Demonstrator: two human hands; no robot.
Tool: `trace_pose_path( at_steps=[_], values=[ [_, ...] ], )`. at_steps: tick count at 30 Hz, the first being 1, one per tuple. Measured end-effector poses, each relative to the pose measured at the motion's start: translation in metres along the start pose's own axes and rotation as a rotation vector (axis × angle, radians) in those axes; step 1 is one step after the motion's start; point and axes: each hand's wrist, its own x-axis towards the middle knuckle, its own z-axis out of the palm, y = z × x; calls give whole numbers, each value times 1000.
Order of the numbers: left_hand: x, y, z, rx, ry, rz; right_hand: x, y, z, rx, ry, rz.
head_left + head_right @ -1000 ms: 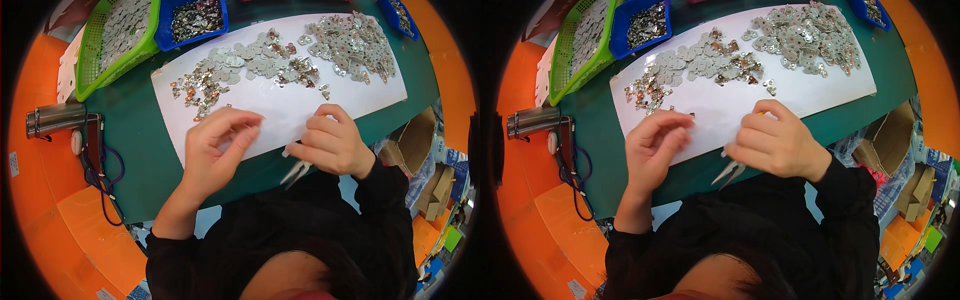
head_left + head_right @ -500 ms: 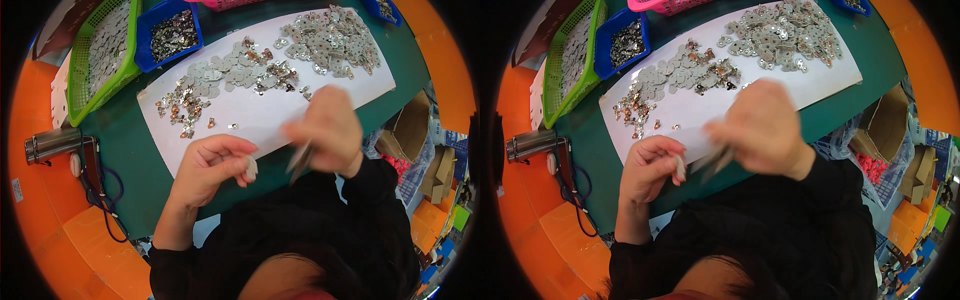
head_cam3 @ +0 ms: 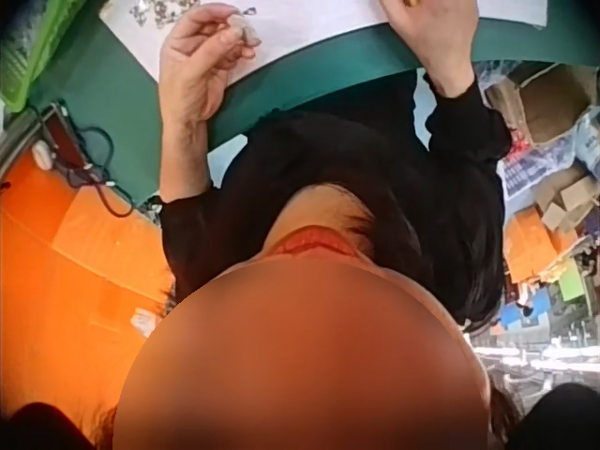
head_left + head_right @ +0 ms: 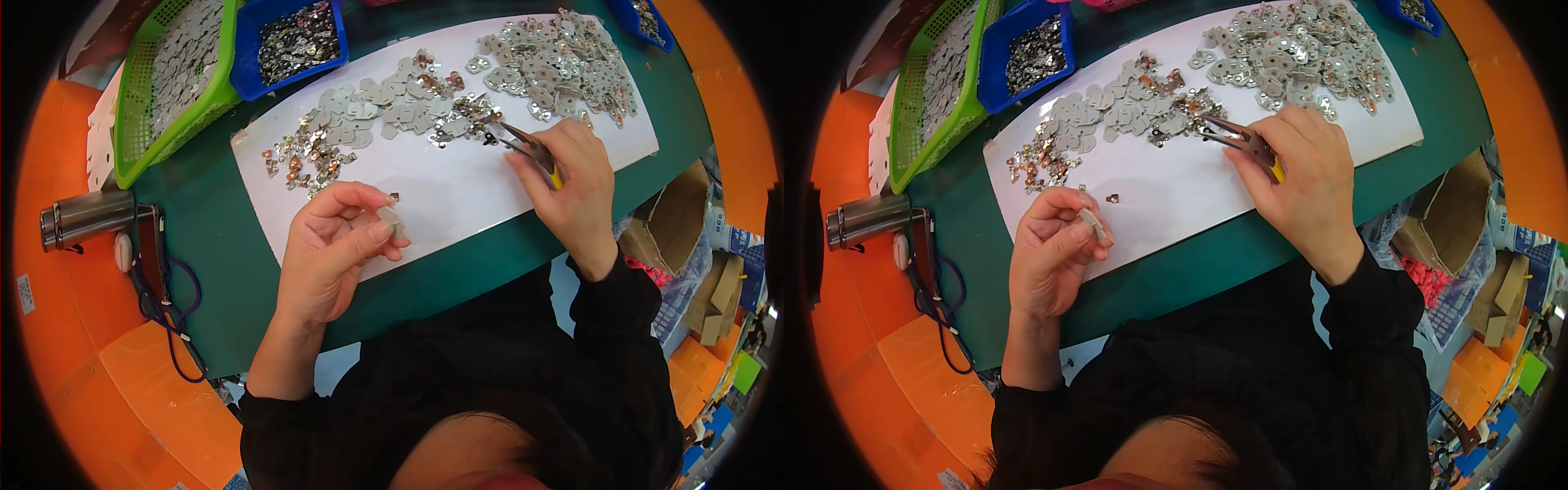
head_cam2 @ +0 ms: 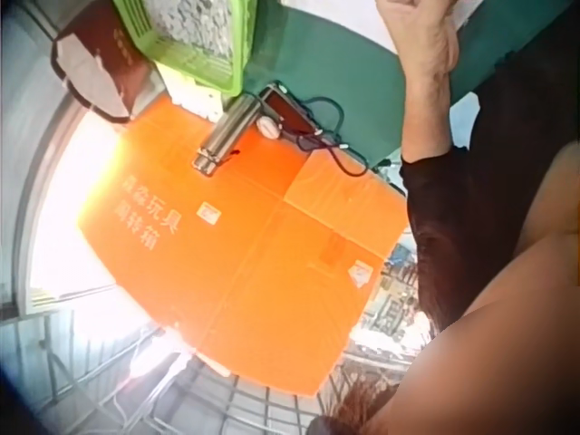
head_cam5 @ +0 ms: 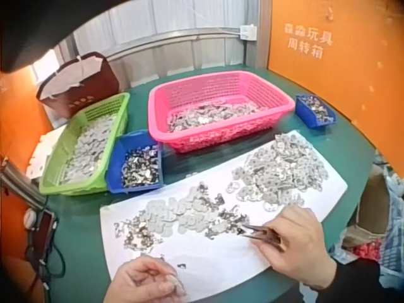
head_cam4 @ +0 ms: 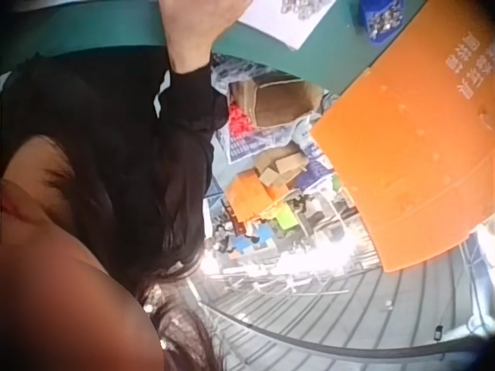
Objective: Assemble small metal and plastic components at a workbench using pliers.
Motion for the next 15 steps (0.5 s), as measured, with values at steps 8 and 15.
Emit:
trace_pose_path(
  at_steps=[8, 15],
  values=[
    [-2, -2, 6, 154, -44, -35, 8, -49, 4, 684, -181, 70],
    [-9, -8, 13, 346, 30, 252, 15, -60, 14, 858, -278, 74]
  ],
)
